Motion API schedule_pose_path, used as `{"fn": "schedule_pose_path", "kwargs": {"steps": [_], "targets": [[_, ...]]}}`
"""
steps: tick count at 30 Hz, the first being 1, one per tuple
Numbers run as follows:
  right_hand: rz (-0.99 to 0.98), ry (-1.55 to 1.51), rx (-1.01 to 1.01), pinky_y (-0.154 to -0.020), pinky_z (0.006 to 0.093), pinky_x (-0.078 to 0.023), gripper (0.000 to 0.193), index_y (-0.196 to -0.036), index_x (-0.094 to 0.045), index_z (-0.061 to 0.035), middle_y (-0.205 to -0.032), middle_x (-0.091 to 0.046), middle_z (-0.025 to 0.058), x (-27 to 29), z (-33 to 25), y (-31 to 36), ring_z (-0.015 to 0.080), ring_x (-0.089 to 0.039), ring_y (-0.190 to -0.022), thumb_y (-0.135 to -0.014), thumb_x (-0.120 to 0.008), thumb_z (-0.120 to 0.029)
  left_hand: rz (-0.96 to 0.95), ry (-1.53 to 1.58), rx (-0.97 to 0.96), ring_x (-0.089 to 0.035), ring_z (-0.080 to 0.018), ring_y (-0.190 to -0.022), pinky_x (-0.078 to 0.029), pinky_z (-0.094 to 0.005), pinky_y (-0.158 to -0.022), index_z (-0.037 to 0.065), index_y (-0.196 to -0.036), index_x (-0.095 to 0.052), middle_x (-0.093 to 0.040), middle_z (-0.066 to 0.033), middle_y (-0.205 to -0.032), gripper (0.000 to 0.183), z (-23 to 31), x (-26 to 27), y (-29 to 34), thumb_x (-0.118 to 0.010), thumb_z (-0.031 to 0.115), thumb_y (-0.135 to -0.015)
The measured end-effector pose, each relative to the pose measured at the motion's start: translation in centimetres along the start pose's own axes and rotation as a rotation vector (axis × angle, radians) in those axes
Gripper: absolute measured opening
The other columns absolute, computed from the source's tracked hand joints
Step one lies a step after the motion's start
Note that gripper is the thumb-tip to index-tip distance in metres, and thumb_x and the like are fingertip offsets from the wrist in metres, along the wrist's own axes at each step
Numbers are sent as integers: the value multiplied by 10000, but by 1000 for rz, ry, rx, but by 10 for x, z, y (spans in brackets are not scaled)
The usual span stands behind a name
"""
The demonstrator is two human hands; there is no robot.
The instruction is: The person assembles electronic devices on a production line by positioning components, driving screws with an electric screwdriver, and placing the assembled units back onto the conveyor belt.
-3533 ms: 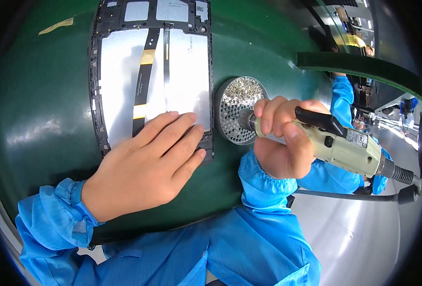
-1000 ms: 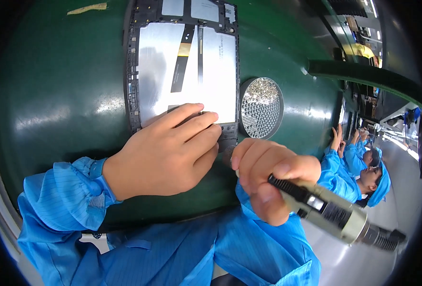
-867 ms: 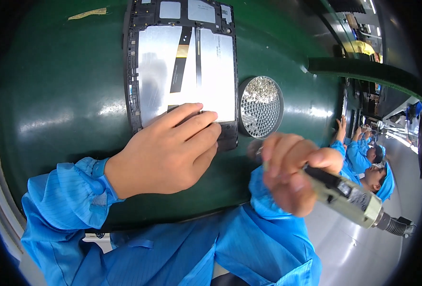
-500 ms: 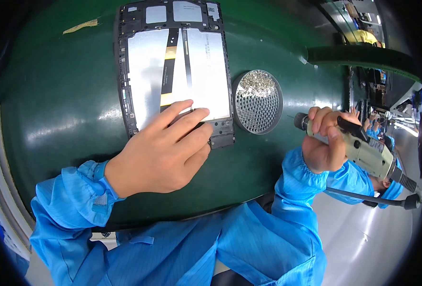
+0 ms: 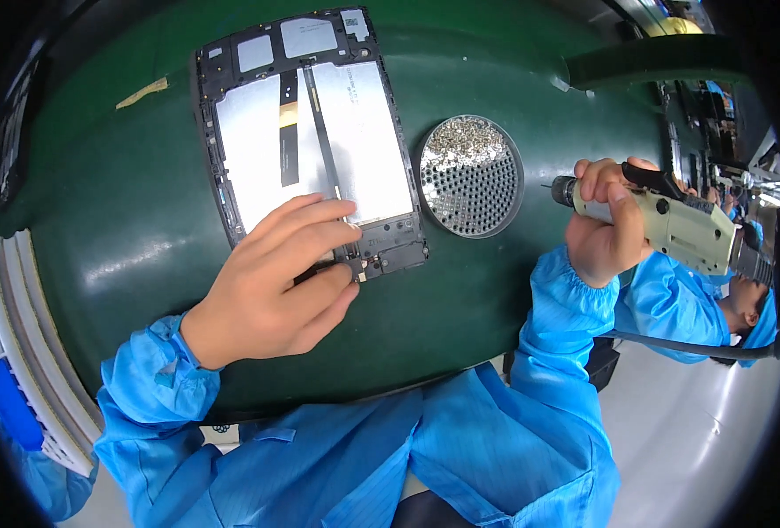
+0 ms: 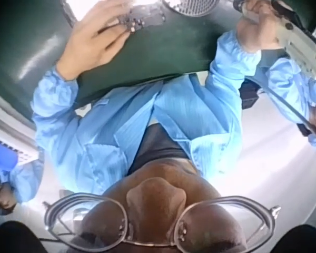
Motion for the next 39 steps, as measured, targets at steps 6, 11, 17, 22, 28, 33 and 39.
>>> {"fn": "schedule_pose_path", "kwargs": {"steps": [6, 11, 17, 22, 28, 33, 39], "targets": [[38, -2, -15, -639, 405, -489, 288, -1054, -537, 58, -709, -584, 131, 8, 7, 0, 203, -549, -601, -770, -572, 25, -62, -185, 71, -552, -411, -1120, -441, -553, -945, 19, -975, -662, -576, -211, -1125, 333, 15, -6, -3, -735, 36, -650], [85, 77, -52, -661, 406, -459, 282, -1064, -530, 35, -725, -538, 107, 17, 8, 6, 197, -503, -613, -785, -550, -3, -31, -374, 112, -502, -423, -1177, -382, -569, -998, 102, -1041, -685, -560, -193, -1184, 340, 9, -9, 0, -743, 100, -707], [82, 30, -39, -630, 352, -504, 294, -1039, -519, 51, -764, -572, 102, 24, 10, 5, 173, -548, -585, -746, -536, 63, 82, -755, 336, -420, -445, -1247, -311, -643, -1003, 220, -1124, -689, -478, -161, -1329, 305, -68, 34, -41, -675, 163, -824], [93, 94, -45, -635, 382, -479, 277, -1053, -520, 56, -722, -560, 80, 19, 8, 5, 172, -529, -592, -781, -555, 23, 100, -735, 422, -557, -367, -1039, -495, -486, -812, 226, -1113, -696, -564, -113, -1176, 280, -153, 84, -72, -581, 164, -865], [72, 95, -90, -642, 371, -492, 266, -1033, -530, 46, -755, -570, 80, 20, 15, 6, 174, -553, -605, -770, -570, 44, 25, -693, 299, -560, -304, -1083, -463, -474, -889, 196, -1121, -693, -595, -124, -1149, 298, -191, 104, -70, -593, 122, -850], [97, 116, -111, -643, 371, -496, 263, -1034, -531, 44, -763, -570, 80, 19, 13, 6, 174, -558, -606, -777, -584, 41, 204, -758, 307, -549, -309, -1114, -408, -442, -967, 102, -1080, -692, -602, -130, -1155, 267, -149, 96, -61, -610, 99, -826], [104, 108, -106, -647, 375, -500, 261, -1035, -532, 52, -760, -569, 80, 23, 21, 7, 179, -561, -611, -781, -589, 34, 546, -364, -1, -614, -259, -1076, -470, -346, -937, 7, -1039, -676, -648, -150, -1128, 216, -5, 120, -76, -644, 31, -827]]}}
Point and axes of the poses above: each hand's wrist, its own y-axis away from the middle knuckle, its own x-axis out of the back of the hand, z = x × y, the point moved 9 cm from there along -y, towards the middle knuckle
